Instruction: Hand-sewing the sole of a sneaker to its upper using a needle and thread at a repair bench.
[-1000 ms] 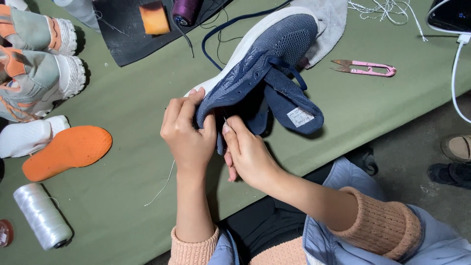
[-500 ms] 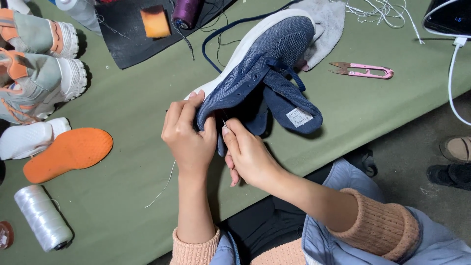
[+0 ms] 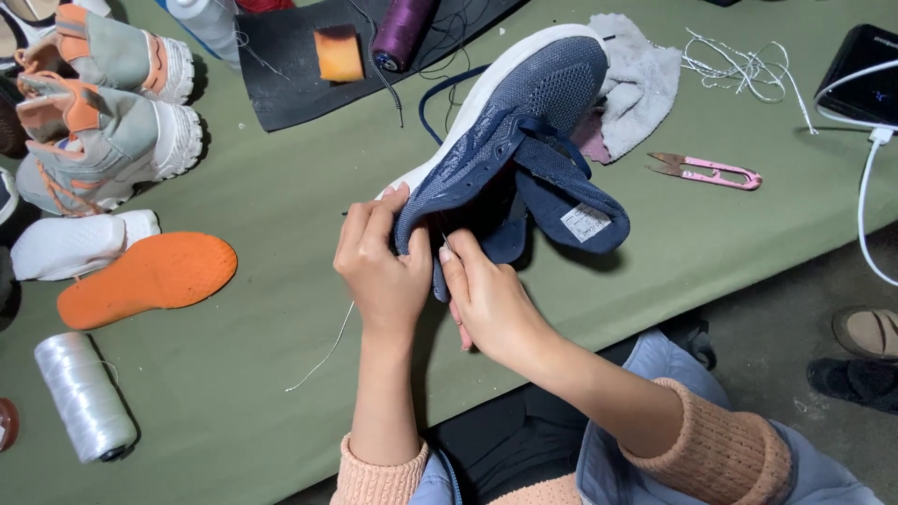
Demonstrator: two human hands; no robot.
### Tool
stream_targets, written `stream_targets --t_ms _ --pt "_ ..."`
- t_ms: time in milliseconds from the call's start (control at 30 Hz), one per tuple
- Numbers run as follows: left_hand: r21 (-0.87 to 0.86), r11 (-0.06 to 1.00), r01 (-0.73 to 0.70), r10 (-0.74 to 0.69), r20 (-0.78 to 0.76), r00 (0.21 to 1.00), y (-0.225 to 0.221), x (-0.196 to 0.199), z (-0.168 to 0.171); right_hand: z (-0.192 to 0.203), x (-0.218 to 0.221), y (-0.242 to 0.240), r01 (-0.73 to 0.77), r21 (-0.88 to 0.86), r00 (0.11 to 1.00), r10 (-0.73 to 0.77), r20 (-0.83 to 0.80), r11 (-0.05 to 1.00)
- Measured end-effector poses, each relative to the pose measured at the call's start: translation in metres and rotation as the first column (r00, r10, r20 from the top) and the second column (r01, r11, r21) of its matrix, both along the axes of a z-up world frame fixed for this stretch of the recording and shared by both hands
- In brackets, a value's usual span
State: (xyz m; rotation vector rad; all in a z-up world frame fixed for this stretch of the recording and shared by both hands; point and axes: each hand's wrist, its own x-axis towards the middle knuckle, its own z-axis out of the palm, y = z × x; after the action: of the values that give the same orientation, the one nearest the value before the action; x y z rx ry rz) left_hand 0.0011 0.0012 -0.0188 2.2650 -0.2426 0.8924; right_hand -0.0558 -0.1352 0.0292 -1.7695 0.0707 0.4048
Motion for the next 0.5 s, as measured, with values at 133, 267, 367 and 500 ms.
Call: stream_targets --t_ms 133,267,367,500 --pt "-0.012 1.0 -0.007 0.007 0.0 1.0 -0.0015 -0.0006 0.002 0.0005 0.0003 0.0003 -0.031 -0.03 0.999 0.03 -0.02 0.999" --pt "-0.015 1.0 -0.013 0.013 0.011 1.0 -0.0024 -0.0004 0.0009 -0.0016 0.0019 0.0004 -0.032 -0.066 0.999 0.03 -0.027 0.997" --pt "-0.024 0.999 -0.032 0.032 0.014 0.999 -0.0038 -0.0005 0.0015 0.001 0.0017 0.001 -0.04 -0.094 0.999 0.038 -0.027 0.995" --pt "-0.033 0.999 -0.039 0.04 0.014 0.999 -0.0034 -0.0001 -0.0029 -0.002 0.0014 0.0015 -0.032 -0.115 0.999 0.03 -0.019 0.993"
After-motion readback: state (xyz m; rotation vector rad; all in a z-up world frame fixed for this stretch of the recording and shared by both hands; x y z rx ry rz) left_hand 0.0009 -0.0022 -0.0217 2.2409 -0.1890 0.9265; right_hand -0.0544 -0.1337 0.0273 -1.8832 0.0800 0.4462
